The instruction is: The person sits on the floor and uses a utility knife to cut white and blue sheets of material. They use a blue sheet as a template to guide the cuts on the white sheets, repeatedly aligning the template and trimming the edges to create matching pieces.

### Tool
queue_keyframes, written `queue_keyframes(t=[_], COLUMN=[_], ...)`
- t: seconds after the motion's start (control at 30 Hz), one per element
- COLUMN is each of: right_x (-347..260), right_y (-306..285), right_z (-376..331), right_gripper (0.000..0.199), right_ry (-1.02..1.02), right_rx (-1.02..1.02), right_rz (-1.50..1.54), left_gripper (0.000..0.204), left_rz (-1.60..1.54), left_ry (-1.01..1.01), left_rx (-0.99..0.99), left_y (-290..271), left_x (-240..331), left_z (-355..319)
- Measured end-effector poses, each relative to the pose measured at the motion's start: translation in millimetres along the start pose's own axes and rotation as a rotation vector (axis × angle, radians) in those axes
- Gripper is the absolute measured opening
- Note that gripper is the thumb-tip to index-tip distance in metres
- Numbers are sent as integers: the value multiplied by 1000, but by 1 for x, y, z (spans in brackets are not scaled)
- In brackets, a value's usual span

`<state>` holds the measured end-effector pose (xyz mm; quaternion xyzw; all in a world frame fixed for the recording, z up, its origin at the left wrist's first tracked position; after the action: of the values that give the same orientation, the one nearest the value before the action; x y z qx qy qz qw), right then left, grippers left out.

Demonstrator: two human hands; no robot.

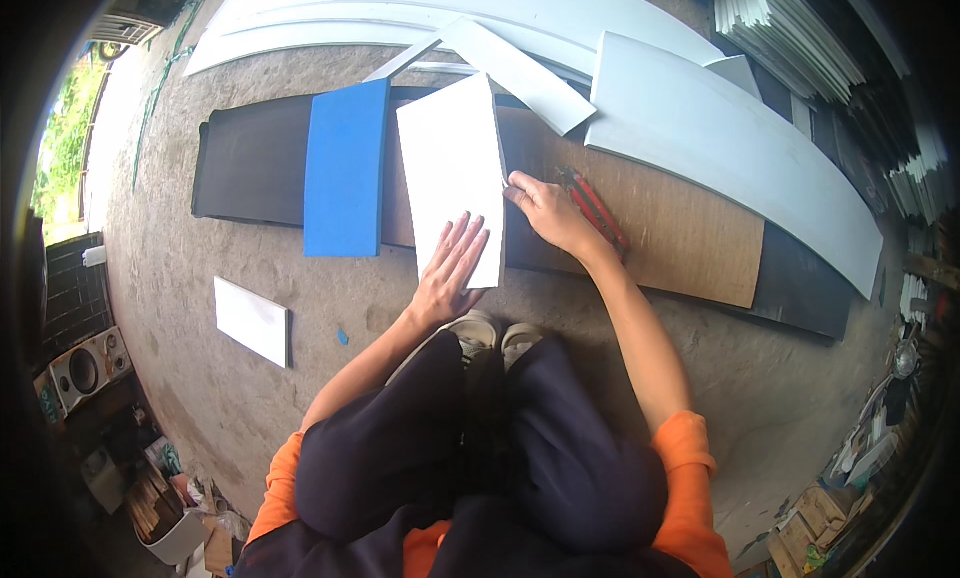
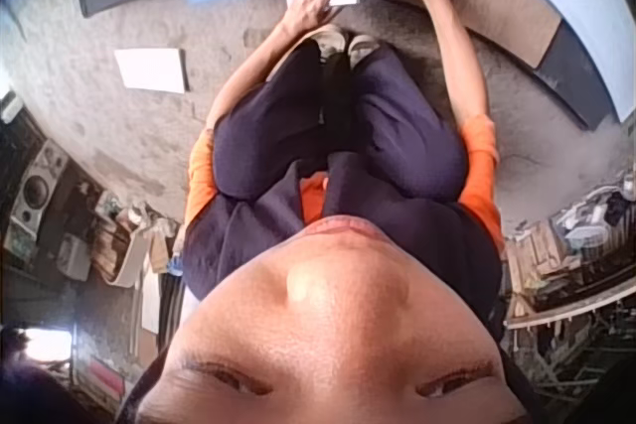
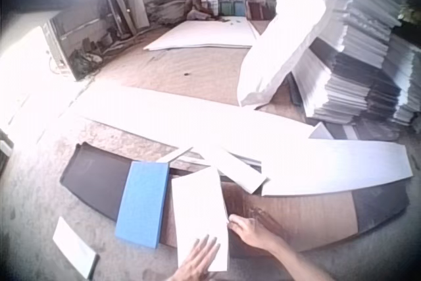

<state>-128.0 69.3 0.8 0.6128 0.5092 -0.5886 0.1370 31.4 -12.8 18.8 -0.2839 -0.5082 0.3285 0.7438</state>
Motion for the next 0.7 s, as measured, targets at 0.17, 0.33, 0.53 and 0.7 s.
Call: queue_keyframes(t=[0.17, 0.33, 0.53, 0.7], right_x=[-25, -40, -32, -31], right_y=[-11, -20, -33, -39], right_z=[-2, 3, 12, 17], right_gripper=[13, 10, 11, 11], right_ry=[-243, -294, -237, -129], right_rx=[78, 182, 224, 269], right_rz=[-274, -512, -522, -439], left_gripper=[77, 69, 64, 59], left_rz=[-41, -41, -48, -49], left_ry=[24, 48, 62, 69], left_rx=[111, 218, 263, 256], left_y=[-12, -23, -29, -31], left_x=[0, -6, -8, -10], left_z=[1, 7, 9, 7])
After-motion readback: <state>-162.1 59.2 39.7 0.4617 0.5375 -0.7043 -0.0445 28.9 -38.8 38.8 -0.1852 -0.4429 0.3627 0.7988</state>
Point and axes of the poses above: each hand's wrist, its own z-axis towards the middle knuckle, its own y-axis out of the palm, x = y × z, the point moved 5 cm from there along z, towards the middle knuckle, and after that the axes turned 6 degrees about y, right-handed, at the moved point
